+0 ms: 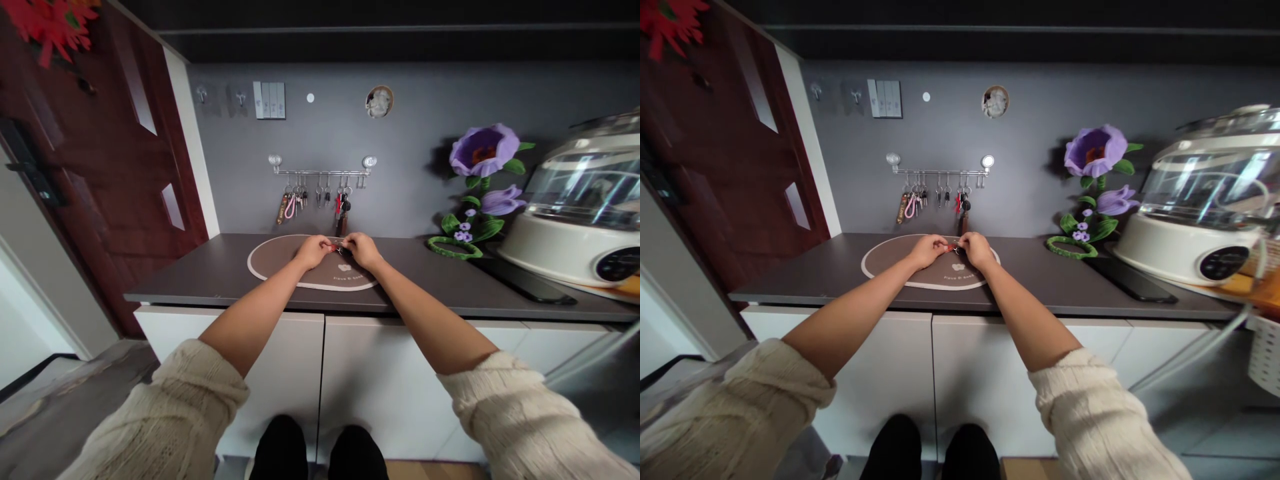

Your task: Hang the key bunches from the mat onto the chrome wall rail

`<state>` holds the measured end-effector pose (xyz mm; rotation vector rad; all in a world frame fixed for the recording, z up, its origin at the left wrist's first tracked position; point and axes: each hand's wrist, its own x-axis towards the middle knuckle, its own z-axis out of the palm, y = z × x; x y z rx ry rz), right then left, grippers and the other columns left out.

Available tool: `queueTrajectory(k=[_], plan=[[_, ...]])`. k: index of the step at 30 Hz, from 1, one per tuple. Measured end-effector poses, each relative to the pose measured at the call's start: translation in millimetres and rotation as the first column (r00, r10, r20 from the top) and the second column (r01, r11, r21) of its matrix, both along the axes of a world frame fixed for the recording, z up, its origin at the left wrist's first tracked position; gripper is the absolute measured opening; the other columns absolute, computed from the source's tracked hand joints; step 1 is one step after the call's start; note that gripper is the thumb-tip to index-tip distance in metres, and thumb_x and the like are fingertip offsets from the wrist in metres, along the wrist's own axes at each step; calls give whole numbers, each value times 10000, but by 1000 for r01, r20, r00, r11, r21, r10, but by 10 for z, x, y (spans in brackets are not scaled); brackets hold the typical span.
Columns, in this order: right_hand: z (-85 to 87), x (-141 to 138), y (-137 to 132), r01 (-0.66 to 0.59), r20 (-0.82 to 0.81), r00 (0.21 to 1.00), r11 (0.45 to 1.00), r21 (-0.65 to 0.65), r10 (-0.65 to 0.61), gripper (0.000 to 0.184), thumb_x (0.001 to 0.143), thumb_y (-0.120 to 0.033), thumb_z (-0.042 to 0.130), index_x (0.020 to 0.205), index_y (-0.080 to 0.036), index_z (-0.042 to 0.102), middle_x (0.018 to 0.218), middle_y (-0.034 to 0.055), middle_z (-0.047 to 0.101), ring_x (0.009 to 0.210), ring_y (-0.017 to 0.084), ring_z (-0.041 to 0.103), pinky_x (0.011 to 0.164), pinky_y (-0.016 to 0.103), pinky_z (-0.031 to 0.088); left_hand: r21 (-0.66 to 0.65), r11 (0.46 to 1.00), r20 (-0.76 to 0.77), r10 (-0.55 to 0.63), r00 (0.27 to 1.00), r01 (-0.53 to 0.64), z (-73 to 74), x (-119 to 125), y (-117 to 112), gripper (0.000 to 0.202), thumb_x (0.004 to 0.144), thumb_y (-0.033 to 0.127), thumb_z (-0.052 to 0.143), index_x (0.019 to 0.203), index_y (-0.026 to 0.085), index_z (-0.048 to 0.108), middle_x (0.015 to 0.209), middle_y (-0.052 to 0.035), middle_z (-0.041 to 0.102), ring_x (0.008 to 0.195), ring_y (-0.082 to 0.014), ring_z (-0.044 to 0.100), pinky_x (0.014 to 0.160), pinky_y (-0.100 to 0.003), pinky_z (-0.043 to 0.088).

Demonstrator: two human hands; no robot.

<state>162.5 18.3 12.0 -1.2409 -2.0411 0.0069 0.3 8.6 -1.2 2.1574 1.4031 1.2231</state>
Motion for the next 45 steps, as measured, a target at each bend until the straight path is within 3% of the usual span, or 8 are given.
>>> queueTrajectory(k=[12,20,28,38,45], plan=[[34,-12,-52,-111,-355,932,990,-89,73,153,700,-285,495,700,-147,563,616,1,554,547,95,445,579,225,348,44,999,46,-20,999,18,39,15,-47,149,732,169,480,781,135,616,741,-28,626,673,-113,540,668,-232,422],[54,-24,-57,-281,-609,778,952,-119,153,355,621,-504,539,670,-152,530,550,-30,477,508,76,374,534,222,318,106,993,23,-54,998,51,41,20,-55,169,747,201,462,764,131,615,727,-37,637,669,-115,552,667,-232,421],[89,-2,-75,-339,-734,654,938,-65,186,398,583,-523,592,676,-139,540,588,-26,496,537,72,394,560,219,330,160,987,-48,-9,999,17,42,40,-56,192,756,221,452,759,148,629,755,-38,644,687,-123,547,697,-245,407],[97,51,-3,-292,-818,551,956,-7,163,443,527,-553,620,678,-143,541,588,-15,516,548,88,435,568,239,367,143,989,-11,-27,1000,28,11,70,-36,200,762,232,440,767,148,621,784,-43,646,707,-130,560,690,-245,414],[214,117,112,-226,-831,536,974,29,149,403,540,-524,614,667,-149,540,561,-20,501,511,79,410,523,228,350,128,990,27,-59,998,55,-11,79,-9,196,765,244,436,752,152,609,785,-46,644,721,-136,564,690,-249,419]])
